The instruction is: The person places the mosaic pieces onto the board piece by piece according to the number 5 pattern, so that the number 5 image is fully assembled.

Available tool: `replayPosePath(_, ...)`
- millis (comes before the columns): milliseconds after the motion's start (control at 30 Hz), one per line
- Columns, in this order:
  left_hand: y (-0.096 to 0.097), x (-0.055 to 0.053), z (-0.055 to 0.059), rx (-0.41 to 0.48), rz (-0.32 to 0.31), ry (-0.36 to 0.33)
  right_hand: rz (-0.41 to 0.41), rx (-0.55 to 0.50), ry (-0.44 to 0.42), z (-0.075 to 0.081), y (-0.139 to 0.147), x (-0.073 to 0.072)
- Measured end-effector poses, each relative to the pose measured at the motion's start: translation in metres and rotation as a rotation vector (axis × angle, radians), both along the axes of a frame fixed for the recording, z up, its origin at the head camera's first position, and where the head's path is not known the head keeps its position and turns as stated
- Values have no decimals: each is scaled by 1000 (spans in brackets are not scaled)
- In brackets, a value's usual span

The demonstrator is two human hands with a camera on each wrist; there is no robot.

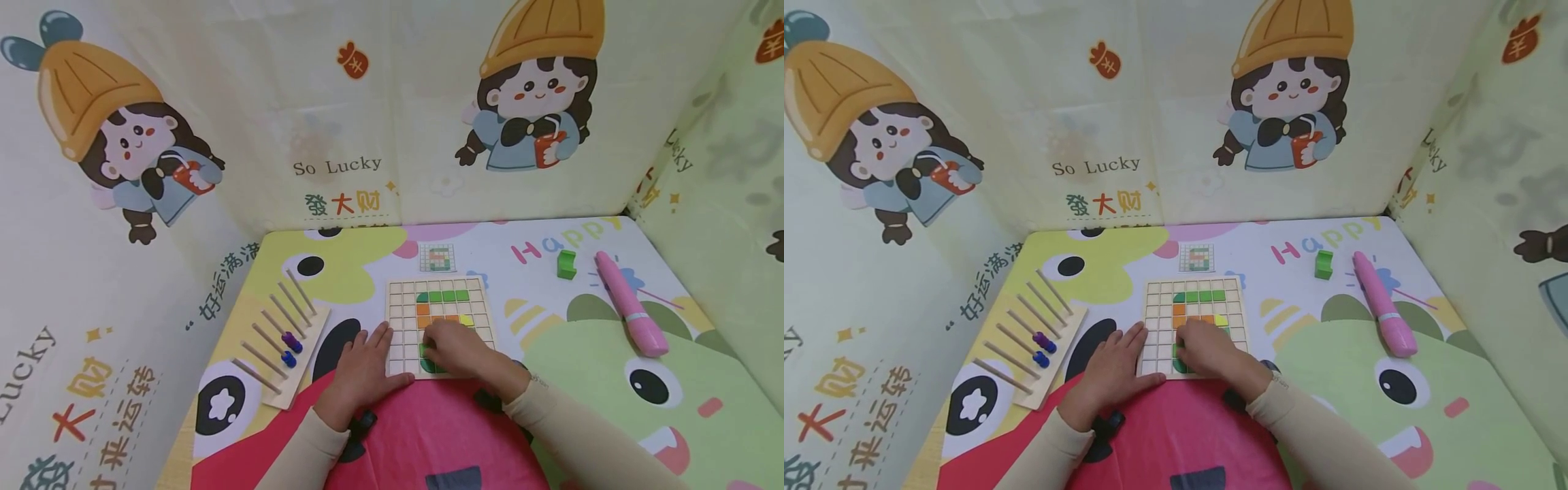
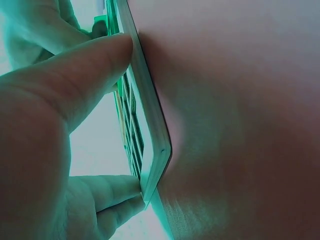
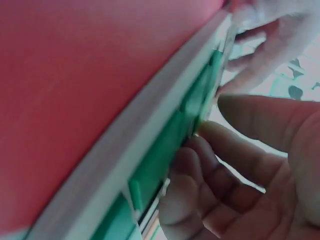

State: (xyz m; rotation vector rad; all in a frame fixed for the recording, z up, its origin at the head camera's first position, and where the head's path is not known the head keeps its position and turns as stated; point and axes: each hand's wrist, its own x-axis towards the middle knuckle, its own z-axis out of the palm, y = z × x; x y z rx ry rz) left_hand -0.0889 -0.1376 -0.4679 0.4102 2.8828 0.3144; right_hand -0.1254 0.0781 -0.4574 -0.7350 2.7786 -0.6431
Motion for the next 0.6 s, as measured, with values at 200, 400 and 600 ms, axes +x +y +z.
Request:
replayPosePath(200, 1, 0, 0, -2, -10, 9, 136, -44, -22, 7, 22, 12)
replayPosePath(400, 0, -2, -1, 18, -5, -26, 78, -225, -98, 15, 60, 21)
replayPosePath(600, -9, -10, 4, 55, -5, -47, -148, -212, -5, 22, 104, 18)
